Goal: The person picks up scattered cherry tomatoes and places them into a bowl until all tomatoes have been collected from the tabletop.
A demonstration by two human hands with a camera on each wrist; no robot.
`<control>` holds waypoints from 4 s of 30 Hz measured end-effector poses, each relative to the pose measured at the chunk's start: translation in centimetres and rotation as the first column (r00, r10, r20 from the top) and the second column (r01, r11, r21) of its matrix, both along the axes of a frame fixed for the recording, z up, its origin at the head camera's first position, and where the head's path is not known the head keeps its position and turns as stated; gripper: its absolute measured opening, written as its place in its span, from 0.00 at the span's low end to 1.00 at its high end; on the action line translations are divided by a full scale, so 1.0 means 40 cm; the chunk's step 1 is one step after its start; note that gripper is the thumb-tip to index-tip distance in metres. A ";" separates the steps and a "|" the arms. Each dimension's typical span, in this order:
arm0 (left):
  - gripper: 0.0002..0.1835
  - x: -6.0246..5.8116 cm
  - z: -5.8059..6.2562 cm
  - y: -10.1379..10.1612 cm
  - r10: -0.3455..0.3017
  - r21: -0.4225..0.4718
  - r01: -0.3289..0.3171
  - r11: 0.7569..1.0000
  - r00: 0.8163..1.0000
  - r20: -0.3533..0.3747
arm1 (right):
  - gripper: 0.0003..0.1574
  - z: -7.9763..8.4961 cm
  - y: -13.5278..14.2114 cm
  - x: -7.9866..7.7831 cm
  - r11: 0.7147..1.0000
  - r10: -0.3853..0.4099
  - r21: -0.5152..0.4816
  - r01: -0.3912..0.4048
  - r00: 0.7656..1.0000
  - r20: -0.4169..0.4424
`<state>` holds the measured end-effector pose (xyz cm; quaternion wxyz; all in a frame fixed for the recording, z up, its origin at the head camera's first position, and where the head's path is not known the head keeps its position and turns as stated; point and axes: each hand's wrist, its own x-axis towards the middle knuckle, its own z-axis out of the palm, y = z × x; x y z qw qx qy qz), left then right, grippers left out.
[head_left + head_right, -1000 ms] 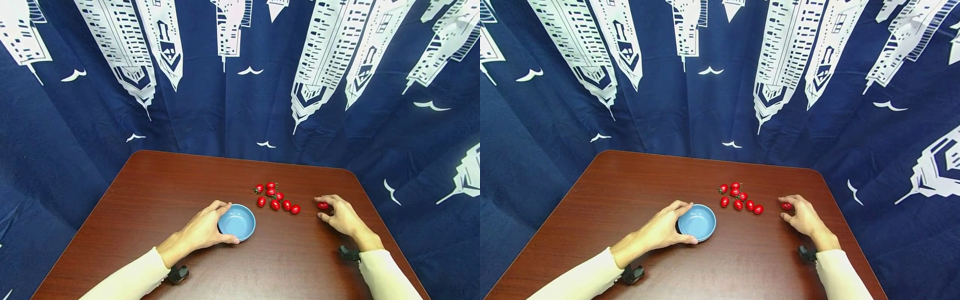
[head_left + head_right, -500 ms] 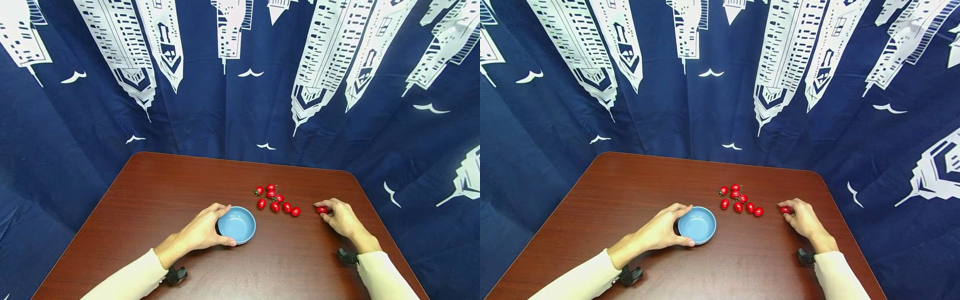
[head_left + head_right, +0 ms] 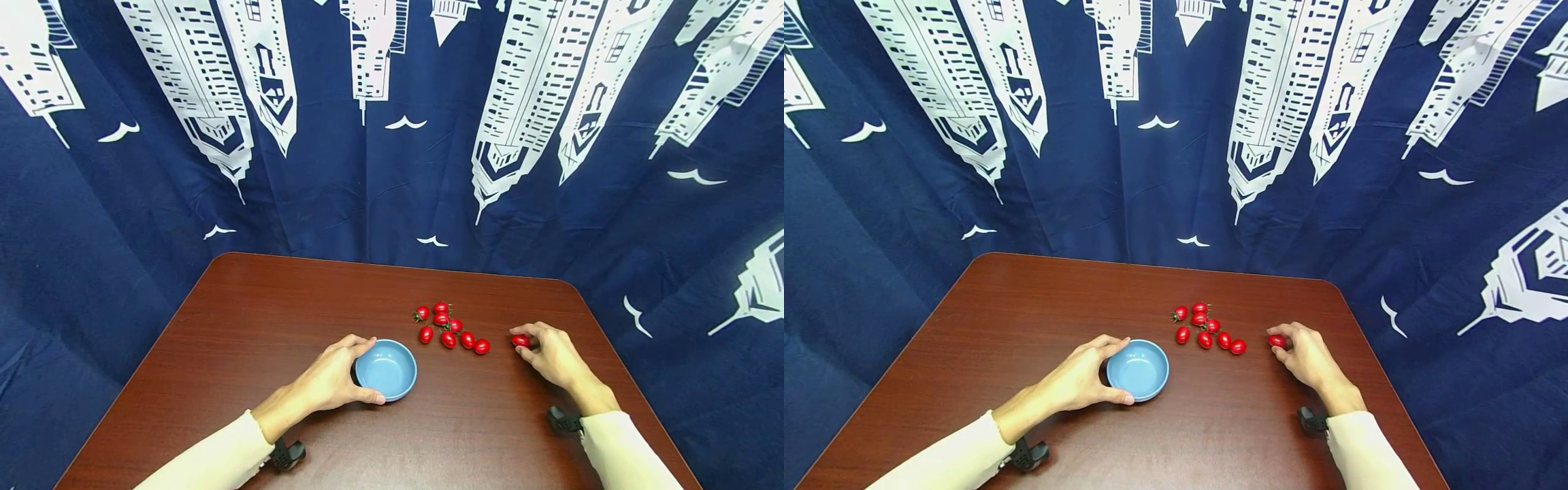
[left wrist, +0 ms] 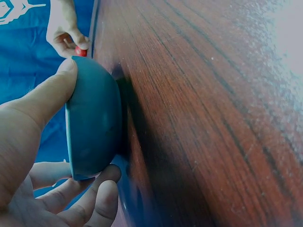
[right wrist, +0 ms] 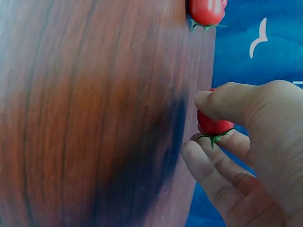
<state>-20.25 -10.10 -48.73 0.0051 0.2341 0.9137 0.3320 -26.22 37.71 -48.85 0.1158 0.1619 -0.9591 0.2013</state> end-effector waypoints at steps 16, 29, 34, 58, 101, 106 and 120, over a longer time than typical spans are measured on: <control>0.63 0.000 -0.005 0.003 0.010 0.011 -0.010 1.000 1.000 0.005 | 0.20 0.063 -0.100 0.036 0.997 0.079 0.004 -0.079 0.991 -0.111; 0.62 0.003 -0.001 0.007 0.015 0.022 -0.015 1.000 1.000 0.009 | 0.22 0.098 -0.214 0.062 0.985 0.175 0.026 -0.173 0.974 -0.146; 0.62 -0.001 -0.003 0.006 0.014 0.020 -0.015 1.000 1.000 0.007 | 0.22 0.107 -0.260 0.071 0.976 0.215 0.055 -0.209 0.963 -0.165; 0.62 -0.005 -0.006 0.008 0.011 0.017 -0.011 1.000 1.000 0.007 | 0.22 0.118 -0.461 0.091 0.906 0.417 0.105 -0.410 0.907 -0.053; 0.61 -0.006 0.000 0.001 0.016 0.038 -0.018 0.999 0.999 0.047 | 0.27 0.108 -0.548 0.080 0.856 0.503 0.169 -0.489 0.863 -0.050; 0.61 -0.012 0.002 0.002 0.012 0.030 -0.013 0.999 1.000 0.027 | 0.25 0.117 -0.528 0.078 0.864 0.496 0.139 -0.484 0.867 -0.060; 0.62 0.000 -0.008 0.000 0.027 0.030 -0.026 0.999 1.000 -0.012 | 0.26 0.116 -0.424 0.087 0.917 0.391 0.143 -0.372 0.910 -0.135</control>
